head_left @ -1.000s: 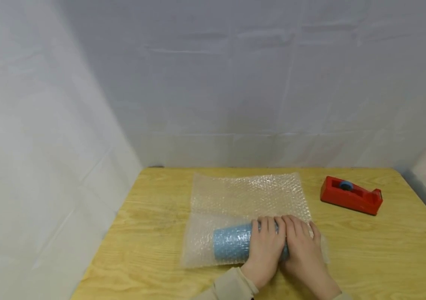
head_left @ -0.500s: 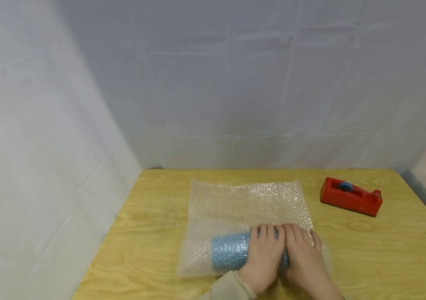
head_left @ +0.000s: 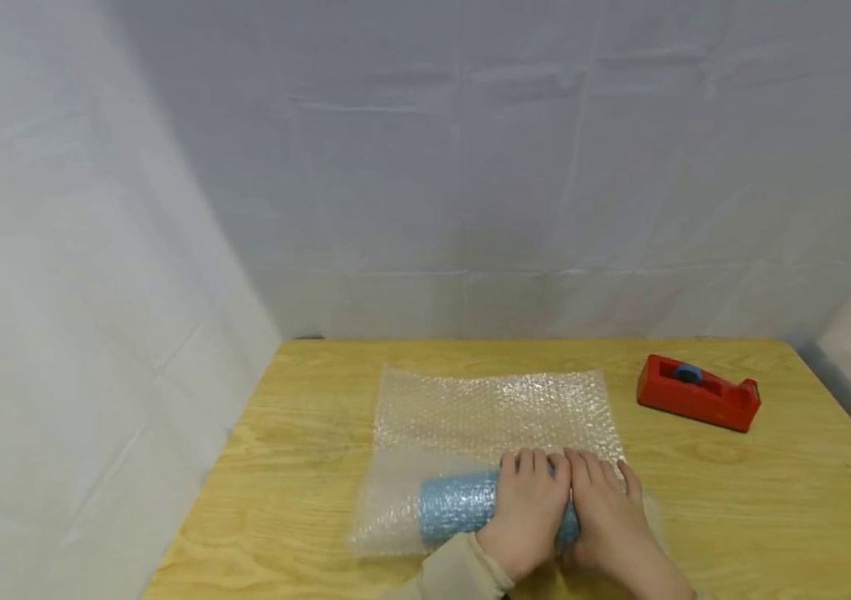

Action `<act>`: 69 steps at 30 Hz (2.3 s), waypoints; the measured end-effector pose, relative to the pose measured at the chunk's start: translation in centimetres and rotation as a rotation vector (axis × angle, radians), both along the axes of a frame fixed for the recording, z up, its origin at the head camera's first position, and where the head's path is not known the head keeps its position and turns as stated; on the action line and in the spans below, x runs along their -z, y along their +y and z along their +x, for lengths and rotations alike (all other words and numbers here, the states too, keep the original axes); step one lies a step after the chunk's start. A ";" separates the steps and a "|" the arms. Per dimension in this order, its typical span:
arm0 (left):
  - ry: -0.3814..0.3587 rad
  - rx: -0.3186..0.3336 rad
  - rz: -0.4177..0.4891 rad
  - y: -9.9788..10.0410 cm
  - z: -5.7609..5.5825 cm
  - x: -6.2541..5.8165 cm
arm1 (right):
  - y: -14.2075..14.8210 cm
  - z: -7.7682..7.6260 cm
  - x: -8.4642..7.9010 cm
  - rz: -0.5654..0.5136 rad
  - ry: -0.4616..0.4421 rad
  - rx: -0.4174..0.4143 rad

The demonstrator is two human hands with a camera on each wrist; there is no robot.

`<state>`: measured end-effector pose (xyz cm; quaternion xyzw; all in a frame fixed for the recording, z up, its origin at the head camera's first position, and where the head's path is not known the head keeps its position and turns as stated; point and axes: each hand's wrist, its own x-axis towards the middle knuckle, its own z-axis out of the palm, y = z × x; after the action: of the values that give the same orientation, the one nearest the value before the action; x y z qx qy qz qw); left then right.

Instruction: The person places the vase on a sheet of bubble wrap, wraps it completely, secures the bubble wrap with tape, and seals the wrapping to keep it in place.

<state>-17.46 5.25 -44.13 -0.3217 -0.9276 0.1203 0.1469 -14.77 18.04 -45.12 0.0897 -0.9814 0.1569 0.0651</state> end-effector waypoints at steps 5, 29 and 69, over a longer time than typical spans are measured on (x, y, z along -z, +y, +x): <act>-0.023 -0.038 -0.015 0.3 0.1 -0.4 | 0.0 0.6 0.0 0.001 -0.066 0.021; -0.357 -0.134 -0.154 1.1 -2.0 -1.6 | -0.6 0.8 1.5 0.017 0.143 -0.023; -0.178 -0.019 -0.046 -1.1 -1.4 0.2 | -0.3 -0.4 1.4 0.025 0.082 0.038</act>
<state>-18.89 4.20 -44.32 -0.3255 -0.9370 0.1142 0.0553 -15.16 17.76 -46.51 0.0784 -0.9813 0.1397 0.1069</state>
